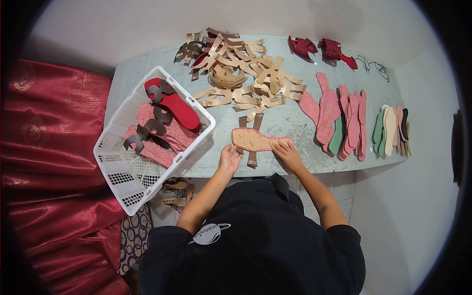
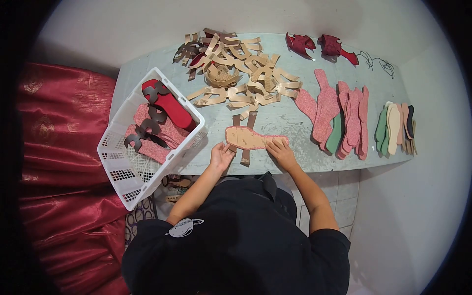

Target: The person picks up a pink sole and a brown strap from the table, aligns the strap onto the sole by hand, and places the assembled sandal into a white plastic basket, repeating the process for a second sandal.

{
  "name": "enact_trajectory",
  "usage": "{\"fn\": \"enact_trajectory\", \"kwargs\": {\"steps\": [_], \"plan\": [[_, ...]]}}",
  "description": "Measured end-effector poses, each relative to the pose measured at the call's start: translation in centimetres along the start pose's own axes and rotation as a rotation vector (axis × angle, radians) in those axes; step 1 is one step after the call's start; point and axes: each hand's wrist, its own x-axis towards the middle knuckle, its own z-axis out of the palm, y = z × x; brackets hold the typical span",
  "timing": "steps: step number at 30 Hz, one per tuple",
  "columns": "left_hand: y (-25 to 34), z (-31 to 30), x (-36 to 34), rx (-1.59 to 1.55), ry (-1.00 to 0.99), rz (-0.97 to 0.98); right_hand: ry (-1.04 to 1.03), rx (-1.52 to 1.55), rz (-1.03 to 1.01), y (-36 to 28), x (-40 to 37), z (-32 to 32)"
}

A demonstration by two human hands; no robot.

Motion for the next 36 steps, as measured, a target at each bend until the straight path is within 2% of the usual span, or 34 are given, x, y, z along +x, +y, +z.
{"fn": "enact_trajectory", "kwargs": {"steps": [2, 6, 8, 9, 11, 12, 14, 18, 20, 23, 27, 29, 32, 34, 36], "plan": [[0.6, 1.2, -1.7, -0.059, 0.211, -0.036, -0.008, 0.012, 0.007, 0.0, -0.1, 0.1], [0.2, -0.6, -1.0, -0.015, 0.176, 0.003, -0.033, 0.025, 0.01, 0.1, -0.1, 0.4], [0.3, -0.9, -1.7, 0.402, 0.101, 0.129, -0.042, 0.031, 0.012, 0.2, -0.1, 0.4], [0.2, -2.1, -1.2, 0.402, 0.101, 0.13, -0.05, 0.031, 0.008, 0.2, -0.1, 0.3], [0.5, -5.4, 0.6, 1.223, -0.224, 0.723, -0.057, 0.033, 0.005, 0.2, 0.0, 0.3], [1.2, -5.4, 0.3, 1.224, -0.224, 0.723, -0.069, 0.033, 0.0, 0.3, 0.0, 0.2], [2.6, -4.5, -0.9, 1.787, -0.31, 1.106, -0.084, 0.035, -0.004, 0.3, -0.1, 0.0], [3.6, -3.2, -2.0, 1.948, -0.44, 1.143, -0.1, 0.037, -0.016, 0.3, 0.0, -0.3], [3.7, -3.5, -1.1, 2.154, -0.481, 1.126, -0.109, 0.036, -0.022, 0.4, 0.0, -0.3], [3.8, -3.5, -0.5, 2.279, -0.415, 1.068, -0.112, 0.047, -0.022, 0.4, 0.0, -0.2], [4.8, -3.5, 0.2, 2.239, -0.463, 1.047, -0.143, 0.028, -0.02, 0.3, 0.2, -0.5], [5.7, -2.7, -0.3, 2.362, -0.505, 0.971, -0.165, 0.004, -0.023, 0.3, 0.3, -0.7], [6.4, -2.7, 0.1, 2.382, -0.587, 0.971, -0.188, 0.061, -0.01, 0.2, 0.2, -0.7], [6.3, -2.8, 0.1, 2.347, -0.606, 0.976, -0.174, 0.21, 0.056, 0.0, 0.4, -0.5], [6.5, -2.7, 0.1, 2.312, -0.627, 0.981, -0.204, 0.159, 0.054, -0.5, 0.9, -0.7]]}}
